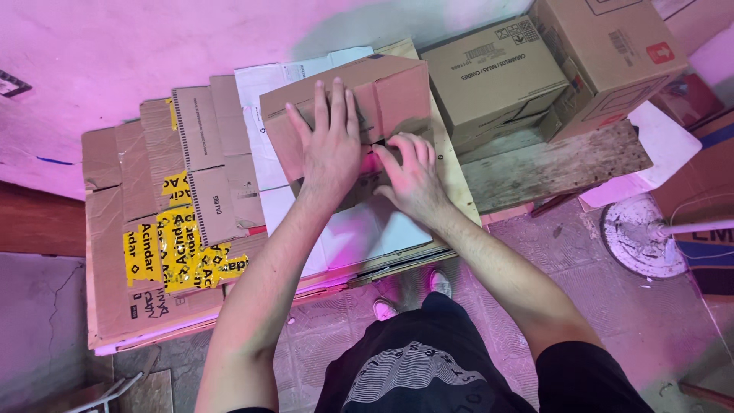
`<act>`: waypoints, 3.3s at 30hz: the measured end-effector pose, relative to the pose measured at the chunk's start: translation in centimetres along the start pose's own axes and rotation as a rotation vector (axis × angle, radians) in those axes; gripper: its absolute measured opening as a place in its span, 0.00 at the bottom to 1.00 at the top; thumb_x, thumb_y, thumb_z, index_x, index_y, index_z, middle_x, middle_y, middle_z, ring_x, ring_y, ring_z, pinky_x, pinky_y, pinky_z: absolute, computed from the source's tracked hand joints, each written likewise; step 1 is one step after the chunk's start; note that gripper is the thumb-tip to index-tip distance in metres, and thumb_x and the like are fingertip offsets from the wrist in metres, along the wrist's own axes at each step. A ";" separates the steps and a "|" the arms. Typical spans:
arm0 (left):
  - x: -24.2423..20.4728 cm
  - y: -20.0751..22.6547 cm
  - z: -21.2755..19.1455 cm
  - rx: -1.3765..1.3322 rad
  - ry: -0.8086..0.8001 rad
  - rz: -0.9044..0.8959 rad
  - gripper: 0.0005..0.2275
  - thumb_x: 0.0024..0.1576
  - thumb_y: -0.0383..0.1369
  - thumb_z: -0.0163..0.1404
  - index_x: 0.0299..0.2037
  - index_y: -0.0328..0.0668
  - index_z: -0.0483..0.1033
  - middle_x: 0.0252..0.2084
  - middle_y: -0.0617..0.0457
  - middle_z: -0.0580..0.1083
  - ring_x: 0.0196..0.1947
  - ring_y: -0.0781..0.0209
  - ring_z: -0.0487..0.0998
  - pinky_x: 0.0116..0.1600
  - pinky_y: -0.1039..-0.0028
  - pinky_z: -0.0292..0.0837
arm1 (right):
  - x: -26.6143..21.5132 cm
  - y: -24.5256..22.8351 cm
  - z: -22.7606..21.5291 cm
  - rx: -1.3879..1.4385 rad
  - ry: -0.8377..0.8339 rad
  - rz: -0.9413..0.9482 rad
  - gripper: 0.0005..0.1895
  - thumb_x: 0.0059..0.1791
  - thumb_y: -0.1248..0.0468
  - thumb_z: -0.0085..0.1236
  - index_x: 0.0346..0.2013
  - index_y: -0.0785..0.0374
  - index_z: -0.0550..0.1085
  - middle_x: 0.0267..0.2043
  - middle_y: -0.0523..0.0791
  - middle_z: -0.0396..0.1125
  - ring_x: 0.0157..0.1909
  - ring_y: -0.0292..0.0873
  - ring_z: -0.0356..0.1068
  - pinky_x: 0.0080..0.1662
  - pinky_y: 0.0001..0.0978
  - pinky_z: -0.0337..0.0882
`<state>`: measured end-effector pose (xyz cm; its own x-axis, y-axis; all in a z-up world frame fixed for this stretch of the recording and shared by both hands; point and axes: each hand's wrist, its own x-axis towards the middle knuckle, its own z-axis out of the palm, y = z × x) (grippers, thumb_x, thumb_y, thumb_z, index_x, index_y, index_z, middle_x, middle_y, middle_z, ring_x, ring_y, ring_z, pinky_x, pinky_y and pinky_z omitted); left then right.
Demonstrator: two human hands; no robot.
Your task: The person flattens multiple cardboard boxes of various sizes by hand on a wooden workbench. They open the flaps, fold the sides inward, and press the boxes flat before stacking them.
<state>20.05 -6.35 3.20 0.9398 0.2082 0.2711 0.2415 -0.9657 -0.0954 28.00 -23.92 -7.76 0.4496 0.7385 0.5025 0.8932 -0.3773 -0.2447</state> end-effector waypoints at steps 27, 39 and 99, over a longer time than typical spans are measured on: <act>7.9 -0.9 -5.7 0.098 -0.583 -0.083 0.57 0.56 0.52 0.68 0.85 0.29 0.41 0.88 0.33 0.47 0.86 0.32 0.49 0.70 0.13 0.59 | -3.5 0.4 -1.5 0.121 0.213 -0.293 0.09 0.51 0.71 0.68 0.43 0.55 0.82 0.45 0.43 0.69 0.44 0.48 0.68 0.53 0.50 0.59; 5.9 -1.6 -10.9 -0.129 -0.605 -0.154 0.30 0.52 0.49 0.55 0.66 0.49 0.79 0.63 0.44 0.79 0.63 0.36 0.81 0.59 0.35 0.78 | -6.0 1.3 -4.8 0.051 0.051 -0.441 0.07 0.48 0.64 0.67 0.38 0.51 0.78 0.44 0.42 0.68 0.55 0.49 0.69 0.67 0.64 0.60; -4.3 -1.2 -5.8 0.089 0.418 -0.033 0.35 0.63 0.36 0.68 0.82 0.48 0.68 0.85 0.36 0.54 0.82 0.20 0.52 0.79 0.24 0.59 | 0.4 -2.6 -6.8 -0.206 0.019 -0.145 0.67 0.37 0.25 0.80 0.81 0.55 0.67 0.87 0.55 0.49 0.86 0.66 0.46 0.78 0.74 0.53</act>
<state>14.28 -6.96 7.70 0.7569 0.1403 0.6383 0.3071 -0.9385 -0.1578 25.81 -26.49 -1.32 0.3147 0.7833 0.5361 0.9269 -0.3754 0.0044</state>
